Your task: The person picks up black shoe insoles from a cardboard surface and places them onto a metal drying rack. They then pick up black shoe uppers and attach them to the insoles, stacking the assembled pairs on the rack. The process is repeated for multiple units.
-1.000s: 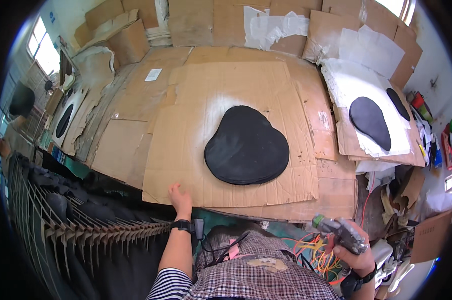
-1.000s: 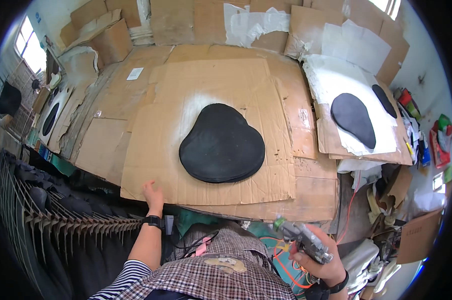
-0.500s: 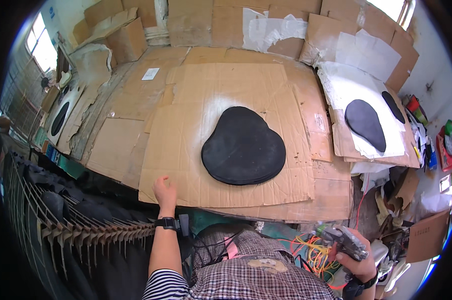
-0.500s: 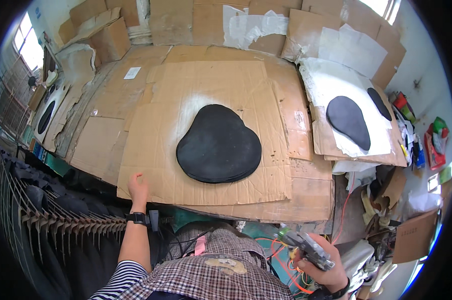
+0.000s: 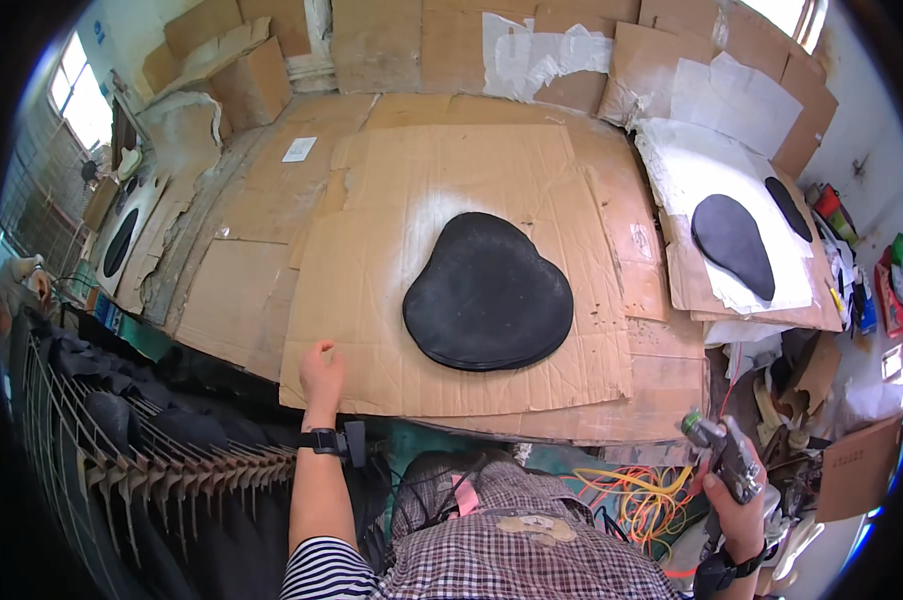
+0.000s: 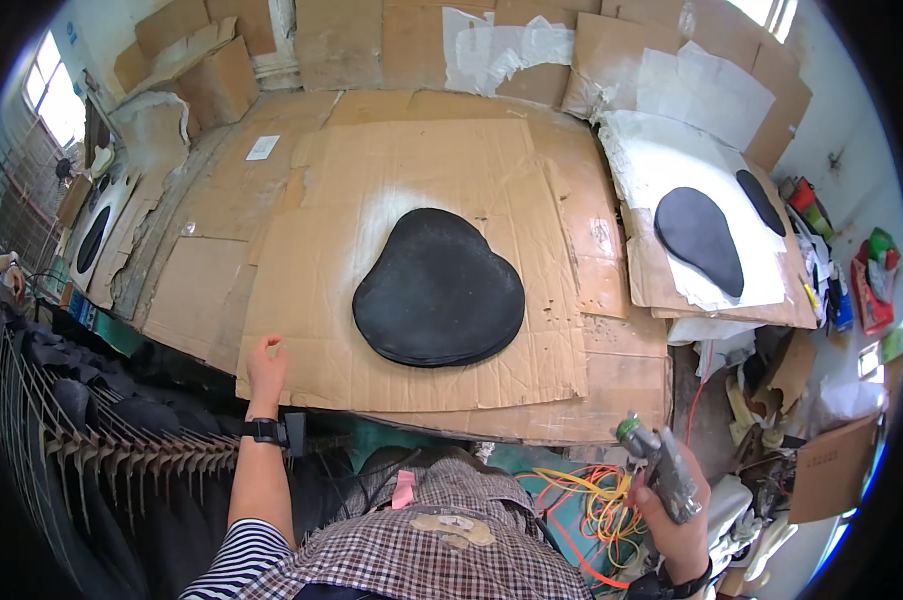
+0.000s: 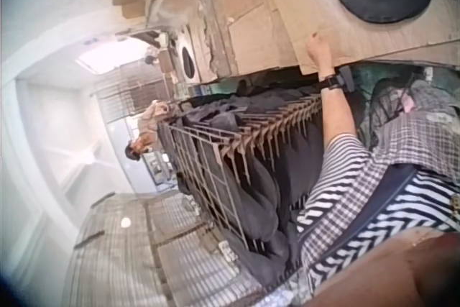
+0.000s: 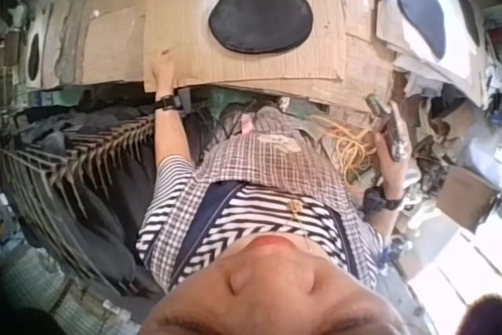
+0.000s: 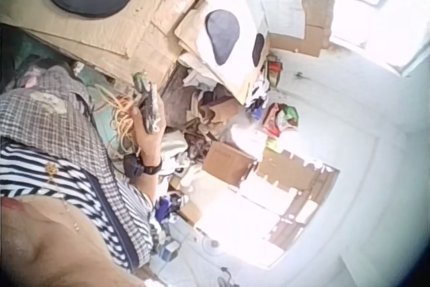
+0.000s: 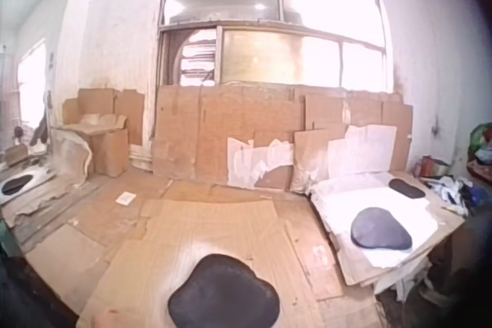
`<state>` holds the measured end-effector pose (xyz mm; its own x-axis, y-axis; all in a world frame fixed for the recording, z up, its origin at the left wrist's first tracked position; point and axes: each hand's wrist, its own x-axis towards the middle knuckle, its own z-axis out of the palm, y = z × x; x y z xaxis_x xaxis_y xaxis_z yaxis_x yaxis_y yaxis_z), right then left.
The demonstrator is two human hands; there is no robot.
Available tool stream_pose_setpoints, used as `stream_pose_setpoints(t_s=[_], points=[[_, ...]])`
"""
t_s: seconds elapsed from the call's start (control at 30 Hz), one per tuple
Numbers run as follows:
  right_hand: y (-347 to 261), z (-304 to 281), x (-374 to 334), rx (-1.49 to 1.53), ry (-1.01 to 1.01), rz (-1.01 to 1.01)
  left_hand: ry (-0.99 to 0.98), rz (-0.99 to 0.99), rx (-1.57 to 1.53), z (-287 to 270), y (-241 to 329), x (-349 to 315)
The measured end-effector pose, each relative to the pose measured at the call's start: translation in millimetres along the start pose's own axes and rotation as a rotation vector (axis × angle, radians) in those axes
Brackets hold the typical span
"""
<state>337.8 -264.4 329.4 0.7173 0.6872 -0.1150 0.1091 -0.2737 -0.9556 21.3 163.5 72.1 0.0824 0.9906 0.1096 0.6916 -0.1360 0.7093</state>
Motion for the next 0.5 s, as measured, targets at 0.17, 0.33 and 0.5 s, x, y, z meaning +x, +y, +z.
stream_pose_setpoints(t_s=[0.17,0.33,0.5], points=[[-1.2,-2.5,-2.7,0.125,-0.285,0.138,0.001,0.061,0.026,6.8,-10.4,5.3],[-3.1,24.1,21.7,0.232,-0.297,0.118,-0.06,0.097,0.018,33.8,-5.3,-1.7],[-8.8,33.5,40.5,0.315,-0.049,-0.025,-0.183,0.095,0.014,74.7,15.0,-11.6]])
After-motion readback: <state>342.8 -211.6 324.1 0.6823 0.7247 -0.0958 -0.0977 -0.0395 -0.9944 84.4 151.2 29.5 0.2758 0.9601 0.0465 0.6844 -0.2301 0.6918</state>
